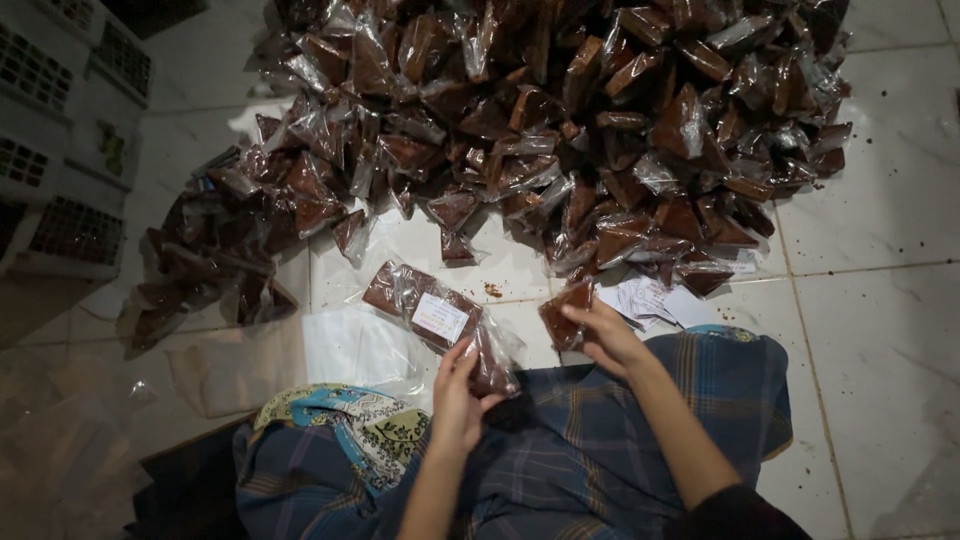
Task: Labeling and sealing small bags of snacks using a hand-held heat sealer.
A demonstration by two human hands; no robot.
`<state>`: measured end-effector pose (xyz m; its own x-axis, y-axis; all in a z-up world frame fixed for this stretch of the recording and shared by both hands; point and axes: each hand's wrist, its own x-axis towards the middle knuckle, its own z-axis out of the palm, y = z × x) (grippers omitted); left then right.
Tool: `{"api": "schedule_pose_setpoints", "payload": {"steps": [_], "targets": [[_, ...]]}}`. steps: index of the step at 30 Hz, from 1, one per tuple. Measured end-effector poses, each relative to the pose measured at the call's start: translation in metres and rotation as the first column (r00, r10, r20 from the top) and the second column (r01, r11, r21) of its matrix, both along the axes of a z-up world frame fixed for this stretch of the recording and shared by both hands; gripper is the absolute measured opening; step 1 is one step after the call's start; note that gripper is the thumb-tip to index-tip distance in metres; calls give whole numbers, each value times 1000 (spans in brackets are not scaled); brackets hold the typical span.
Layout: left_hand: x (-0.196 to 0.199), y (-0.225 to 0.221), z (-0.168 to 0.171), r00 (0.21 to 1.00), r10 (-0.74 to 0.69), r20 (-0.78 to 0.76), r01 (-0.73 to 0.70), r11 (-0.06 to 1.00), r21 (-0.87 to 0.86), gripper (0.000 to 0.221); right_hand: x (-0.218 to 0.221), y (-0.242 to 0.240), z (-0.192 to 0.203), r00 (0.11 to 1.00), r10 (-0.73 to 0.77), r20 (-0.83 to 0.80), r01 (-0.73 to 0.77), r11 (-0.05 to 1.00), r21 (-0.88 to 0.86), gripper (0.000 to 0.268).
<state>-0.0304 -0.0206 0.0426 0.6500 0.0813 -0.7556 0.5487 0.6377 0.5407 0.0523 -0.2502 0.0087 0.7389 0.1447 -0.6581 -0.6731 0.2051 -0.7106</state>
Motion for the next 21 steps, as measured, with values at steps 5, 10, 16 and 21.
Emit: {"api": "schedule_pose_setpoints", "payload": {"steps": [5,10,16,21], "targets": [[-4,11,-11,1000,8,-1,-8,1000,0,60,-15,7,35,991,131,6,-131,990,-44,72],[6,-6,4,983,-76,164,55,990,130,48,-16,18,33,998,68,15,-70,986,153,48],[5,-50,4,777,-571,265,195,619,761,60,-16,64,39,840,195,507,-94,972,-217,55],[13,-42,-72,624,-685,-377,275,-258,926,80,6,53,-93,489,505,711,343,638,-690,86]]}}
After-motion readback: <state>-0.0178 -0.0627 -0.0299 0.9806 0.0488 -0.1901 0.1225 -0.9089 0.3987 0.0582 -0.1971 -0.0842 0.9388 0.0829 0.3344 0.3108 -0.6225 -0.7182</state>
